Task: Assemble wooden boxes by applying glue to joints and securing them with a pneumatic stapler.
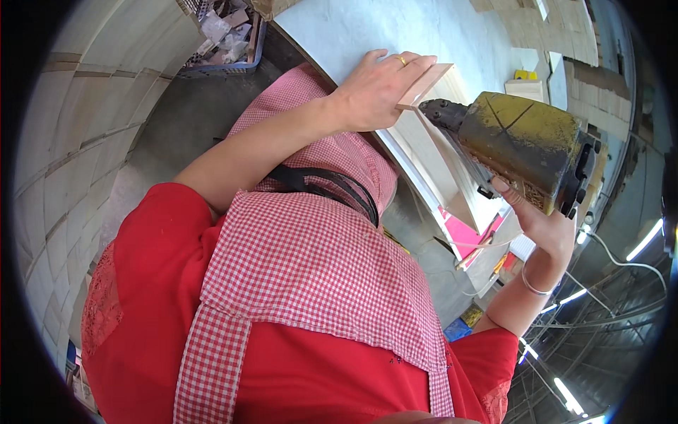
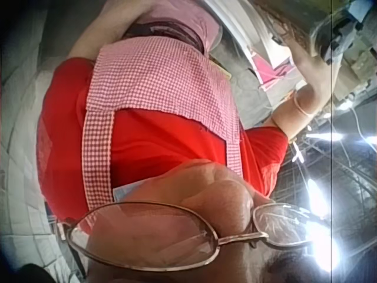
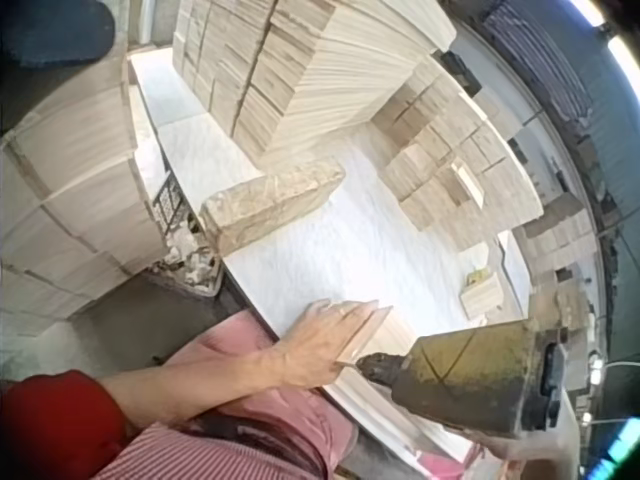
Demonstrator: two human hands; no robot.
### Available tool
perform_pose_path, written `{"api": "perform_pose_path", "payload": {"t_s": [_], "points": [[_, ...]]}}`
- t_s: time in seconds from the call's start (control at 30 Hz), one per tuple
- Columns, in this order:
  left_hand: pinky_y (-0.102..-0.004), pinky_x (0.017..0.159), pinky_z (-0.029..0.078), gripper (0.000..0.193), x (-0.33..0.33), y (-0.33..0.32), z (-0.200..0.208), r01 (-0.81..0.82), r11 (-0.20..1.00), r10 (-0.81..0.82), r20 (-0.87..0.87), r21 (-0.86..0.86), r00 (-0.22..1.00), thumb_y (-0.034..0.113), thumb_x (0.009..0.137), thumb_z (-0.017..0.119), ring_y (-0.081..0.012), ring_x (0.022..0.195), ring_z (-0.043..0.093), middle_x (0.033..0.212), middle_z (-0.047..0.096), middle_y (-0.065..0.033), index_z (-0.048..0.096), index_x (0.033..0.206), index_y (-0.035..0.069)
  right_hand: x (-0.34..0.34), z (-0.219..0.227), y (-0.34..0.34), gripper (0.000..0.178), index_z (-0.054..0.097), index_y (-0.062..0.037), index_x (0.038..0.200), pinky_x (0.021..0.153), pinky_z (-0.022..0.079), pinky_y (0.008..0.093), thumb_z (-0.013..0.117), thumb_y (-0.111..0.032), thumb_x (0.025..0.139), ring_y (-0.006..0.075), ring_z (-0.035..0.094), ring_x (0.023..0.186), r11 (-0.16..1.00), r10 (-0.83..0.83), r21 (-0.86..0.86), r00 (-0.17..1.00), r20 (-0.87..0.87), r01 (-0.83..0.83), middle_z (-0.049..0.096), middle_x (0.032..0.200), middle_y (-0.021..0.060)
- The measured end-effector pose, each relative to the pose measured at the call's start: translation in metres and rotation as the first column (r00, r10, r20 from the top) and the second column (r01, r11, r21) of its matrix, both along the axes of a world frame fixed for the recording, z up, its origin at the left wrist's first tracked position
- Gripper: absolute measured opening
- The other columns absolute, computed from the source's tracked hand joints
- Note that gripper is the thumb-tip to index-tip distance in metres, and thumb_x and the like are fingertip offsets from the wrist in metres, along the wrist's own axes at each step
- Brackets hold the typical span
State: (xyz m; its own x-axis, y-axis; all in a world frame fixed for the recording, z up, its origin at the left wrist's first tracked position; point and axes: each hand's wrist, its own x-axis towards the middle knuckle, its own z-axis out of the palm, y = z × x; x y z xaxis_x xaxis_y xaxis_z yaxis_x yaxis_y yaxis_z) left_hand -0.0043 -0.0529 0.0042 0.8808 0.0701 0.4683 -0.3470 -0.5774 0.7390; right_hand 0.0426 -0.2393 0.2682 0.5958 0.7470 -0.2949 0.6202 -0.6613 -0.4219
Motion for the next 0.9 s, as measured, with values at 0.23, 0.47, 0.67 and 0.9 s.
{"api": "perform_pose_path", "payload": {"t_s": [0.23,0.47,0.67,0.9], "points": [[-0.0504,0.111,0.030,0.072,0.001,-0.001,0.002,-0.036,0.998,0.037,-0.013,0.060,0.999,0.007,0.083,0.065,-0.0267,0.136,0.045,0.146,0.047,-0.0133,0.036,0.148,0.006,0.003,-0.002,0.001,0.045,0.062,0.0050,0.118,0.084,0.056,0.0317,0.084,-0.005,0.080,0.0192,0.067,0.095,1.000,0.021,-0.013,1.000,0.014,-0.021,0.071,0.109,0.0123],[-0.0504,0.111,0.029,0.071,0.000,-0.002,0.001,-0.045,0.998,0.046,-0.029,0.054,0.999,0.007,0.083,0.065,-0.0270,0.136,0.045,0.144,0.047,-0.0134,0.036,0.148,0.006,0.005,-0.004,0.000,0.046,0.062,0.0052,0.119,0.084,0.056,0.0318,0.084,-0.005,0.080,0.0196,0.067,0.095,0.999,0.036,-0.021,0.999,0.003,-0.036,0.071,0.109,0.0120],[-0.0490,0.108,0.035,0.064,0.002,-0.002,-0.002,-0.068,0.996,0.064,0.063,0.060,0.996,0.009,0.084,0.065,-0.0295,0.129,0.052,0.136,0.055,-0.0169,0.041,0.142,0.001,0.005,0.001,0.004,0.045,0.063,0.0052,0.117,0.084,0.056,0.0319,0.085,-0.006,0.079,0.0195,0.068,0.096,0.998,0.048,-0.041,0.998,0.047,-0.046,0.072,0.109,0.0106],[-0.0459,0.100,0.046,0.060,0.003,0.013,0.033,0.039,0.982,-0.070,-0.162,-0.186,0.984,0.011,0.083,0.064,-0.0435,0.116,0.057,0.128,0.057,-0.0265,0.046,0.139,0.000,-0.013,0.004,-0.052,0.029,0.068,0.0035,0.104,0.074,0.054,0.0290,0.082,-0.010,0.083,0.0154,0.066,0.085,0.945,-0.214,0.314,0.907,0.364,0.097,0.072,0.098,0.0089]]}}
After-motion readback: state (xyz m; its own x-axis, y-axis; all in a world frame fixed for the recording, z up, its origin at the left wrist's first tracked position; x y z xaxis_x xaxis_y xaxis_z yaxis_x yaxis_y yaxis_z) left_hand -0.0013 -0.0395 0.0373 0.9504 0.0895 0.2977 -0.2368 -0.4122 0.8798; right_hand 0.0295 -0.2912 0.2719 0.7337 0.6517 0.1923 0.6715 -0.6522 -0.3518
